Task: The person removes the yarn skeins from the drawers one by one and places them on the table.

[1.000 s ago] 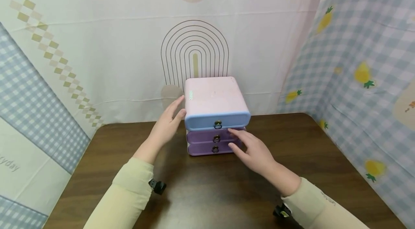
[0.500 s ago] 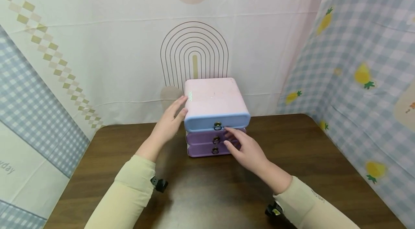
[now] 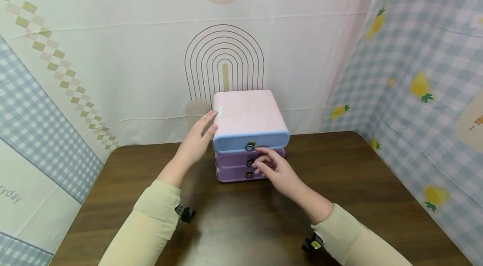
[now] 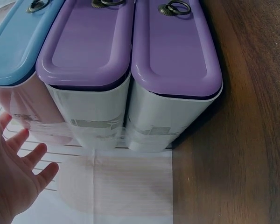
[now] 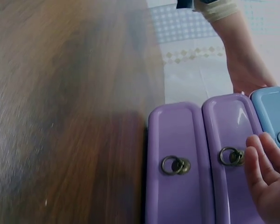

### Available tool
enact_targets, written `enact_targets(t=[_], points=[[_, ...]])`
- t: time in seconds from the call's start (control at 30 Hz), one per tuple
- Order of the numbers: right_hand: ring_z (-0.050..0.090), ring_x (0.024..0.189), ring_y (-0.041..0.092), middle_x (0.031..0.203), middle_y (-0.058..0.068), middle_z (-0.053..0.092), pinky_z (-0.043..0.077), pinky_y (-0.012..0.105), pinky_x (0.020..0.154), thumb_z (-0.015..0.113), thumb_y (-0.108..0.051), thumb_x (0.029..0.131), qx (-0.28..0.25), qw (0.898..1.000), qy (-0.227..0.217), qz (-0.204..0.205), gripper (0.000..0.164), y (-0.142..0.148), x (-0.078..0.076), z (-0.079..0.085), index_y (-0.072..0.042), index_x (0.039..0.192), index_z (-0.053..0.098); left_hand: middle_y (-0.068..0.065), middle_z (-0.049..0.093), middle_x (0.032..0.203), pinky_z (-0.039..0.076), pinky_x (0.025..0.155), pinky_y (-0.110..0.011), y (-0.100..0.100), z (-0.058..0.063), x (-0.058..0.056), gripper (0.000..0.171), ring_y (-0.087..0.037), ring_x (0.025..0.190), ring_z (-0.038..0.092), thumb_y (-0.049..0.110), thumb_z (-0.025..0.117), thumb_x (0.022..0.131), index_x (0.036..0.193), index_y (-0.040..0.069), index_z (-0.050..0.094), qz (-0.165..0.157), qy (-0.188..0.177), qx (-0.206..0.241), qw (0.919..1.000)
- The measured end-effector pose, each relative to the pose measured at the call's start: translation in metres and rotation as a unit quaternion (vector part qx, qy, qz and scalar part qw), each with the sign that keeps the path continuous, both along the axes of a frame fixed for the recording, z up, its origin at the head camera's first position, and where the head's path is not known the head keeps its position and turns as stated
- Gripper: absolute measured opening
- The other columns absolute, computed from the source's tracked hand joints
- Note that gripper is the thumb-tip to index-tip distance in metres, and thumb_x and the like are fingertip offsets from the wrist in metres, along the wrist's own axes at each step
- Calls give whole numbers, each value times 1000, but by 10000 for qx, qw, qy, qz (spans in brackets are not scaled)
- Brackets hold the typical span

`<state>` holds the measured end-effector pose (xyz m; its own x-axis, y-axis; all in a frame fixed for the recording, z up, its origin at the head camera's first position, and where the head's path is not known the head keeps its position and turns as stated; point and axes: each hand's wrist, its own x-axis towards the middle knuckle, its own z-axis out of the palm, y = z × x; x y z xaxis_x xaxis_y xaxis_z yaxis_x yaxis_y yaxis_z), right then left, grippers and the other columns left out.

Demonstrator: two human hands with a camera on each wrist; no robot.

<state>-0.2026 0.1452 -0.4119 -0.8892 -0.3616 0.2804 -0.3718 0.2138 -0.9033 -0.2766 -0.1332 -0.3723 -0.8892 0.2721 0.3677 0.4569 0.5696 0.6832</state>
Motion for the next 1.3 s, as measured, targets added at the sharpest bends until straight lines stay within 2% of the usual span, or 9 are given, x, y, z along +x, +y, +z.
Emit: enact_targets(t=[0.1, 0.23, 0.43, 0.53, 0.67, 0.83, 1.03, 1.3], points=[[68, 84, 25, 102, 22, 67, 58, 39, 75, 53, -11, 103, -345, 9988, -329, 132, 42, -3, 0, 1, 3, 142, 44, -3, 27, 162, 19, 117, -54, 0, -1, 0, 56, -26, 148, 23, 51, 37, 104, 156, 28, 34, 19, -13, 17, 10000], [67, 81, 17, 99, 20, 67, 58, 44, 75, 53, -10, 103, -423, 9979, -476, 110, 41, -6, 0, 2, 4, 141, 45, -2, 26, 162, 20, 117, -55, 0, -3, 0, 57, -25, 148, 22, 54, 36, 104, 156, 31, 33, 48, -47, 13, 10000], [67, 75, 17, 93, 14, 69, 58, 41, 67, 54, -15, 103, -428, 9965, -665, -255, 36, -15, -5, 5, 2, 134, 53, -3, 27, 162, 20, 116, -56, -1, -3, 0, 56, -27, 148, 23, 53, 37, 104, 156, 32, 33, 40, -119, 140, 9998], [66, 71, 20, 89, 11, 70, 56, 36, 61, 55, -17, 103, -405, 9956, -720, -441, 32, -19, -7, 8, 0, 129, 58, -5, 28, 161, 20, 116, -55, -1, -4, 1, 55, -27, 147, 24, 51, 38, 104, 156, 31, 34, 27, -155, 204, 9997], [67, 67, 22, 84, 10, 71, 50, 29, 52, 57, -20, 102, -394, 9940, -792, -642, 28, -23, -7, 11, -3, 123, 63, -6, 29, 160, 20, 117, -55, -1, -4, 1, 55, -27, 147, 25, 51, 38, 104, 155, 31, 34, 20, -179, 215, 9996], [68, 62, 23, 79, 9, 71, 41, 27, 42, 59, -20, 101, -398, 9917, -904, -818, 27, -27, -7, 13, -2, 120, 65, -6, 30, 160, 21, 116, -54, -1, -4, 0, 55, -27, 147, 25, 51, 39, 104, 155, 31, 35, 8, -174, 237, 9996], [67, 59, 21, 78, 8, 70, 38, 27, 40, 59, -21, 101, -396, 9886, -1070, -983, 27, -28, -7, 12, -3, 119, 66, -7, 30, 160, 21, 116, -55, 0, -6, -1, 55, -27, 147, 26, 52, 38, 104, 155, 31, 34, -7, -133, 240, 9996], [65, 55, 16, 73, 7, 68, 41, 22, 41, 59, -18, 101, -713, 9869, -1174, -847, 27, -25, -10, 8, 0, 121, 65, -5, 29, 161, 21, 116, -56, 1, -6, 0, 55, -28, 147, 25, 52, 37, 104, 156, 33, 33, -7, -189, 272, 9995]])
